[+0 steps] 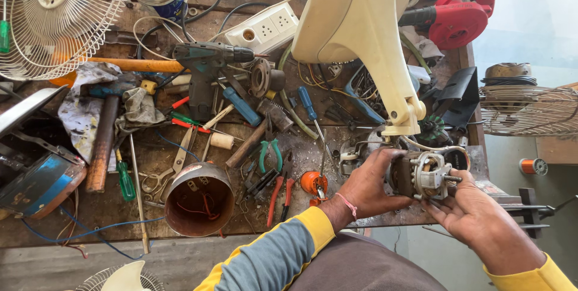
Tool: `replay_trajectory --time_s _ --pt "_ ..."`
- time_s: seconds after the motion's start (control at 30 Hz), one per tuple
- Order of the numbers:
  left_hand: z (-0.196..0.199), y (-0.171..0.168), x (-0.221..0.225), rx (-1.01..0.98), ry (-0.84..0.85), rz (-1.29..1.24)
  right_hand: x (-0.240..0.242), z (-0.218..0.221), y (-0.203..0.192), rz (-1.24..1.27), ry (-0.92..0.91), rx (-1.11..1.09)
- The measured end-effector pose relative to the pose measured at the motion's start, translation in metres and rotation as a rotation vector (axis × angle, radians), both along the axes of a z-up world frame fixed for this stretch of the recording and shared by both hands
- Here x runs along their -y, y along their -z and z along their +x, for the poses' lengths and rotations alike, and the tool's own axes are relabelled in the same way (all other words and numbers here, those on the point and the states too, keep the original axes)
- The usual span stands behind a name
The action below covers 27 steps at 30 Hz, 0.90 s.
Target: The person disassembles a small electric motor, inspects the internal components, and uses a power drill to remove screws. They then reassemble the motor and use pliers to adjust the wiring.
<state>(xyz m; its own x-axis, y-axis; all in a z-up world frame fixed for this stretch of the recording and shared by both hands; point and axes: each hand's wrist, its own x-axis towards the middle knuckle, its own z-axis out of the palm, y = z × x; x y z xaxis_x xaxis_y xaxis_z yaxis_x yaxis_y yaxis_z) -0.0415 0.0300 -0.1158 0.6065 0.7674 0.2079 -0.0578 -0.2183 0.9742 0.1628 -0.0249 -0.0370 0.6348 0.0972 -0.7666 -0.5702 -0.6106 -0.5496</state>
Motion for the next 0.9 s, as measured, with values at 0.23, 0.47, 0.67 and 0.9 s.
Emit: replay_trajectory --time_s 0.23,0.47,0.67,0.9 --pt "0.004 0.003 0.004 0.001 0.002 0.077 0.000 0.003 0.000 -0.036 -0.003 0.019" --pt "0.004 -0.011 0.003 0.060 -0.012 0.065 -0.007 -0.014 -0.034 0.017 -0.032 0.053" --pt "-0.006 -0.040 -0.010 0.103 -0.087 0.083 -0.010 -0.030 -0.074 0.156 -0.099 -0.034" --pt "-0.026 -0.072 -0.023 -0.029 -0.090 0.101 -0.018 -0.041 -0.067 0.136 -0.052 -0.007"
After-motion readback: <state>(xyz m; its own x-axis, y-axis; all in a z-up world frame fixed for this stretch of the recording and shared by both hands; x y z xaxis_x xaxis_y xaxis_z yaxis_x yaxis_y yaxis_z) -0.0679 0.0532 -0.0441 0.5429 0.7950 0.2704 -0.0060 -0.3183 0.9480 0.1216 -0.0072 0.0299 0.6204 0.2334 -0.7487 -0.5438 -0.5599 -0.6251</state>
